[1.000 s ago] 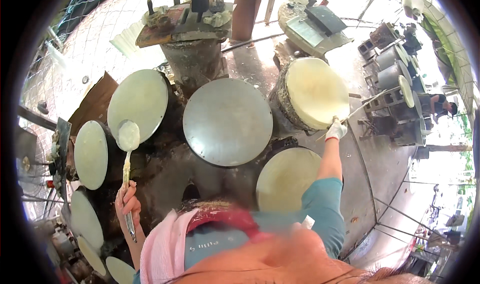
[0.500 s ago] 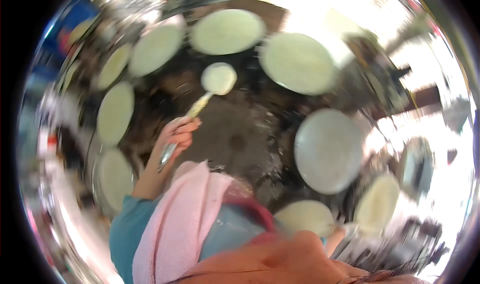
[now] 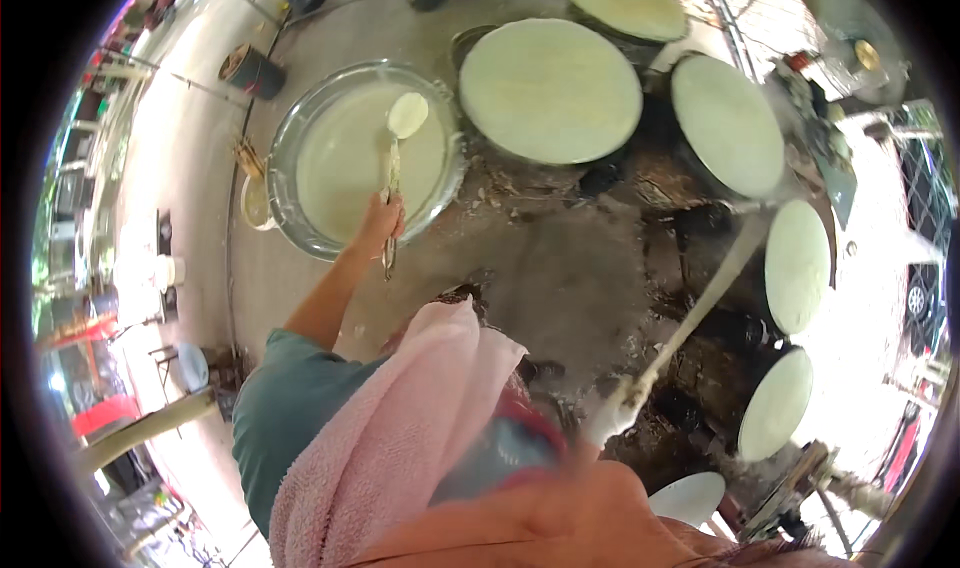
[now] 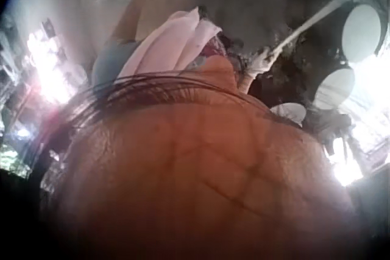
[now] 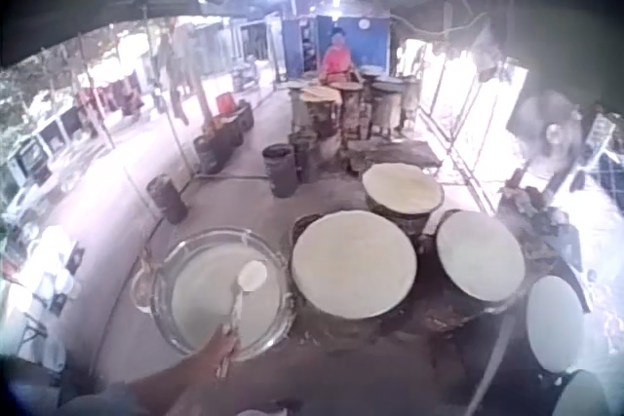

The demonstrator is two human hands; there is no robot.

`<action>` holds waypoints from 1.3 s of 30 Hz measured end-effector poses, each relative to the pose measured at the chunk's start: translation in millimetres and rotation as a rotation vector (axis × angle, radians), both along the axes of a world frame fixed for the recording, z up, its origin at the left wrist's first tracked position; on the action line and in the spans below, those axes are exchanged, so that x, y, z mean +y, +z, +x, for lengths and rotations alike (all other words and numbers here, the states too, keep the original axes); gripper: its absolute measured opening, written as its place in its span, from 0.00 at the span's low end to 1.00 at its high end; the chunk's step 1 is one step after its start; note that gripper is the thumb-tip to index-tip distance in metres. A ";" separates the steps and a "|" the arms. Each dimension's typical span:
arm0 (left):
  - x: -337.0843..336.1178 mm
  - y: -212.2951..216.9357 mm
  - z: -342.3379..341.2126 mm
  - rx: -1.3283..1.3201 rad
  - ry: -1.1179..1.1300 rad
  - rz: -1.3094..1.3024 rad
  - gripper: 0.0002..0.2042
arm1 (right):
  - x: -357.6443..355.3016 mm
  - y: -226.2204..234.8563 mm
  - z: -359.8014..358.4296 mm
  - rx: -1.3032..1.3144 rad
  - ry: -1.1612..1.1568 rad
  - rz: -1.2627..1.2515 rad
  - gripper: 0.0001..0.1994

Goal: The person pours liquid batter onto heated circular plates using a ladle and spreads it into thin circles with a wooden stick before flipping and removing the cooked wraps one by one.

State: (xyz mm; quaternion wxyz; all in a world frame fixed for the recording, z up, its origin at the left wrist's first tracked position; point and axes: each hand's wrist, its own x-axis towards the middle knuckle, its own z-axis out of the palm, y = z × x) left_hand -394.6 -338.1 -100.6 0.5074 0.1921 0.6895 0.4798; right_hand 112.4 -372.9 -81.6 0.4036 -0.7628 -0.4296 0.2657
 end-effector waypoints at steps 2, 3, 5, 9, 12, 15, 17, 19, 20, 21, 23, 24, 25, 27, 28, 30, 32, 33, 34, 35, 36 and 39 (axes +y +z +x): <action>-4.4 -59.6 -41.5 1.051 -0.211 -0.272 0.08 | 15.0 5.7 -49.3 0.183 0.145 -0.106 0.25; -4.6 -70.6 -61.2 1.115 -0.384 -0.277 0.07 | 19.0 5.8 -68.0 0.192 0.194 -0.191 0.25; 7.1 -97.5 -90.2 1.131 -0.505 -0.302 0.08 | 23.4 -2.4 -93.3 0.229 0.285 -0.301 0.24; 58.8 -134.8 -123.3 1.075 -0.608 -0.303 0.09 | 35.5 8.6 -134.2 0.218 0.404 -0.340 0.24; 35.3 -186.3 -151.9 1.155 -0.793 -0.208 0.09 | 37.9 0.9 -141.5 0.156 0.491 -0.366 0.25; -29.6 -223.4 -182.7 -0.728 -0.414 -0.118 0.11 | 38.3 -9.0 -146.7 0.256 0.601 -0.414 0.26; -36.3 -180.7 -129.0 -0.469 -0.391 -0.128 0.13 | 29.6 -15.6 -156.6 0.332 0.618 -0.462 0.26; -64.8 -148.4 -90.1 -0.182 -0.306 -0.133 0.14 | 23.3 1.8 -180.0 0.405 0.720 -0.587 0.26; -70.7 -146.9 -81.6 -0.457 -0.272 -0.161 0.14 | 15.7 -0.9 -179.5 0.353 0.761 -0.667 0.24; -86.3 -143.8 -69.9 -0.734 -0.207 -0.181 0.14 | 11.9 9.1 -188.9 0.281 0.798 -0.801 0.22; -86.1 -107.3 -34.4 -0.864 -0.052 -0.129 0.14 | -11.4 3.1 -190.7 0.211 0.816 -0.909 0.20; -87.7 -89.7 -19.2 -0.997 0.110 -0.078 0.14 | -30.9 -28.4 -179.0 0.365 0.833 -0.868 0.20; -92.4 -86.7 -7.8 -0.982 0.109 -0.057 0.14 | -42.7 -47.9 -172.1 0.517 0.853 -0.821 0.22; -103.1 -85.7 15.6 -1.457 0.284 0.223 0.15 | -55.5 -52.5 -163.1 0.614 0.841 -0.886 0.19; -106.4 -78.9 22.8 -1.450 0.269 0.234 0.15 | -60.6 -52.9 -157.9 0.713 0.810 -0.963 0.16; -114.4 -58.6 33.8 -1.299 0.168 0.495 0.14 | -67.8 -49.4 -144.7 0.706 0.841 -0.939 0.17; -117.2 -17.9 33.2 -1.274 0.076 0.643 0.14 | -70.6 -32.1 -137.8 0.758 0.865 -0.928 0.18; -117.4 9.5 28.1 -1.286 0.026 0.687 0.15 | -69.9 -8.4 -141.3 0.767 0.875 -0.909 0.18; -121.6 41.4 20.5 -1.325 -0.018 0.710 0.15 | -67.4 28.9 -147.6 0.829 0.861 -0.868 0.18; -123.0 73.9 13.5 -1.366 -0.070 0.722 0.15 | -65.4 55.9 -149.4 0.892 0.841 -0.818 0.18; -125.1 104.6 6.6 -1.377 -0.109 0.732 0.15 | -63.5 65.1 -145.1 0.901 0.857 -0.796 0.18; -116.2 182.5 -14.9 -1.200 -0.142 0.773 0.16 | -54.8 102.4 -137.7 0.796 0.891 -0.465 0.23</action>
